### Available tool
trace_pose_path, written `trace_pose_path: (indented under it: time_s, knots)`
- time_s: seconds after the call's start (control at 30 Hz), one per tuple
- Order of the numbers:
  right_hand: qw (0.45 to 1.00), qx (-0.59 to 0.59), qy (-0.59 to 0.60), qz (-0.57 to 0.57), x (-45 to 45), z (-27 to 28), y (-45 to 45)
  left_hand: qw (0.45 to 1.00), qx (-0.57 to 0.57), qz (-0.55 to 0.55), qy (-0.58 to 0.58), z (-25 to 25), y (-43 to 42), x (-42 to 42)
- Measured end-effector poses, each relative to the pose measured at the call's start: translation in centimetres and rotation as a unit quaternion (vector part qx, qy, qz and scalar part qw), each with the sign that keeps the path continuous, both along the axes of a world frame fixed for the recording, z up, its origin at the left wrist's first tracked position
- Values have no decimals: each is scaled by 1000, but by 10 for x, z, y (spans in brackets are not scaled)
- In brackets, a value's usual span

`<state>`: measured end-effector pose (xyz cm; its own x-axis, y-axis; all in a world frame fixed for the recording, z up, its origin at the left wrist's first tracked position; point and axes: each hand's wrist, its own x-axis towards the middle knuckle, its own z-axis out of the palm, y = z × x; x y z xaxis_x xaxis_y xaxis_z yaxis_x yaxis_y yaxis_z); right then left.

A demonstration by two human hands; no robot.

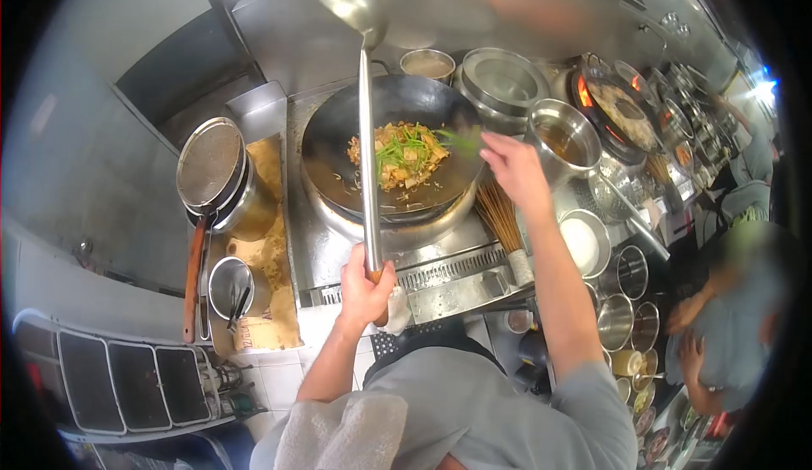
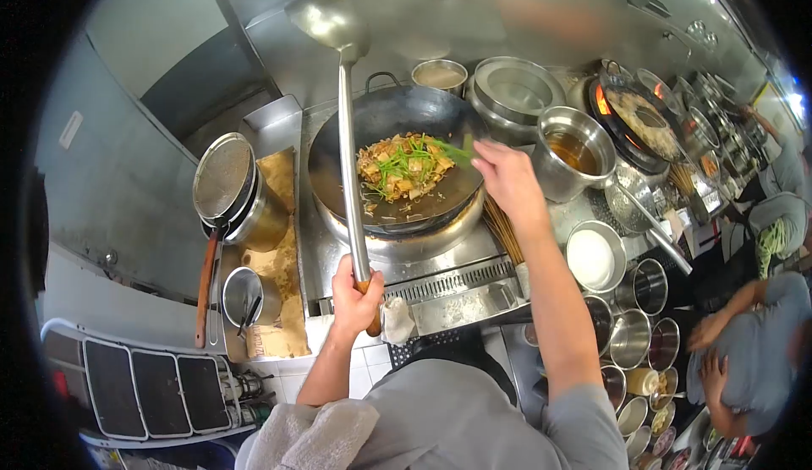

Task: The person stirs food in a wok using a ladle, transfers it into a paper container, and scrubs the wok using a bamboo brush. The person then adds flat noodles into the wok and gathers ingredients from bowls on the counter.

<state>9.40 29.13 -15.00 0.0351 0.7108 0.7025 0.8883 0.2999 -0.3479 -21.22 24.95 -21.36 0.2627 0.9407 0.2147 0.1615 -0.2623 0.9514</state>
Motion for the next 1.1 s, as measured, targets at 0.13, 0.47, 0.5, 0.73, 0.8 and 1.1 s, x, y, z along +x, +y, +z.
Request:
trace_pose_path:
  time_s: [0.13,0.47,0.5,0.73,0.8,1.1]
  knots:
    - [884,-273,374,63,-46,18,0,983,77,103,134,26,-10,3]
    - [624,-183,694,308,-35,-22,0,936,163,-210,231,26,-35,61]
    - [621,-192,700,295,-6,-11,9,935,130,-238,227,21,-40,49]
    - [534,-217,777,253,184,-30,132,951,-6,101,291,-75,-86,-38]
    - [530,-161,796,241,204,-35,147,944,-77,147,287,-83,-101,-44]
    - [450,-131,851,238,239,-28,173,928,-92,121,340,-107,-89,-28]
